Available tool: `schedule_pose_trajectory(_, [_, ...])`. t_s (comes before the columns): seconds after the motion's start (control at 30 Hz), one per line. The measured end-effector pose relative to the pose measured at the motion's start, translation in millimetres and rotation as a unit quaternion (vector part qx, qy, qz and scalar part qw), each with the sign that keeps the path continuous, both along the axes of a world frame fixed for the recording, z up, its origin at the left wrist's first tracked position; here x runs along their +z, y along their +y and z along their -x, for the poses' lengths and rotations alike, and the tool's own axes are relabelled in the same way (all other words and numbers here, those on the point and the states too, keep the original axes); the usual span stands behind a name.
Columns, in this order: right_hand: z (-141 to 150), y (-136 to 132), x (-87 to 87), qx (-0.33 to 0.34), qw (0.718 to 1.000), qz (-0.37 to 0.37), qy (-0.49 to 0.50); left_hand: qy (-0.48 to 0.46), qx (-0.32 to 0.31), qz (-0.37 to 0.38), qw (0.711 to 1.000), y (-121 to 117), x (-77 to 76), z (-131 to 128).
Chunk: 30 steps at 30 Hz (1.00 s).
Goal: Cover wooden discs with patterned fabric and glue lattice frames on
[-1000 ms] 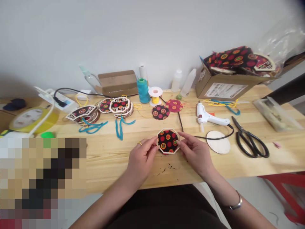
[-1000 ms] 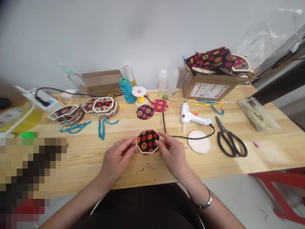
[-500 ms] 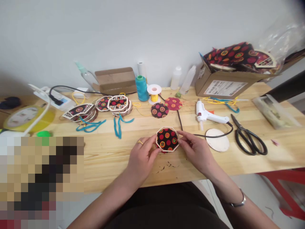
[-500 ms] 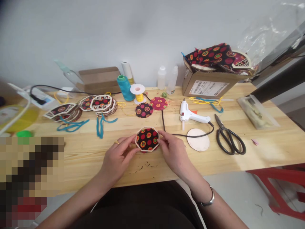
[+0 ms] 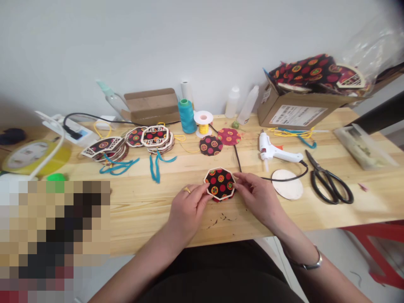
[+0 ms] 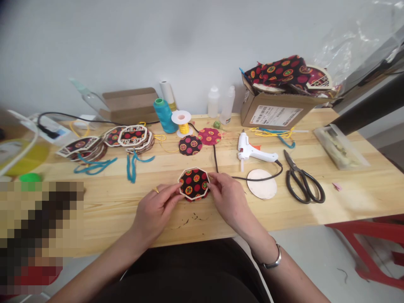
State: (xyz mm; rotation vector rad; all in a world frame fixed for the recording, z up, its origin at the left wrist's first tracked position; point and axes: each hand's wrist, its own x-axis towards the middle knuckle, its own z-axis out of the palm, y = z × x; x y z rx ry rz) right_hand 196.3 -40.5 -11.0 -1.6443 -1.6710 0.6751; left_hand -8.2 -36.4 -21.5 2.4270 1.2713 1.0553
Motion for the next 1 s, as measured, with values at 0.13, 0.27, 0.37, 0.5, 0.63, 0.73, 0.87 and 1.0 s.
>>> schedule_pose_trajectory(0.13, [1, -2, 0.6, 0.005, 1.000, 0.003, -0.002, 0.013, -0.005, -0.019, 1.000, 0, -2.8, -1])
schedule_pose_trajectory(0.27, [2, -3, 0.9, 0.005, 1.000, 0.000, -0.016, 0.015, -0.014, -0.012, 1.000, 0, -2.9, -1])
schedule_pose_trajectory(0.37, [2, -5, 0.9, -0.001, 1.000, 0.001, -0.025, 0.015, -0.001, -0.001, 1.000, -1, -1.3, -2])
schedule_pose_trajectory(0.5, [1, -8, -0.5, -0.005, 0.998, -0.019, -0.056, 0.040, 0.057, 0.020, 0.997, -3, 0.9, -3])
schedule_pose_trajectory(0.63, [1, -10, -4.9, -0.002, 0.996, -0.054, -0.066, 0.069, 0.067, 0.108, 0.989, -3, 5.8, -5])
schedule_pose_trajectory(0.73, [0, -10, -9.7, -0.020, 0.996, -0.085, -0.037, 0.090, 0.052, 0.187, 0.977, 1, 15.4, -7])
schedule_pose_trajectory(0.87, [-1, -12, -15.7, -0.041, 0.994, -0.098, -0.006, 0.099, 0.035, 0.231, 0.967, 11, 26.9, -12])
schedule_pose_trajectory(1.0, [-3, -13, -19.4, -0.051, 0.994, -0.094, 0.021, 0.090, 0.029, 0.249, 0.964, 18, 23.3, -15])
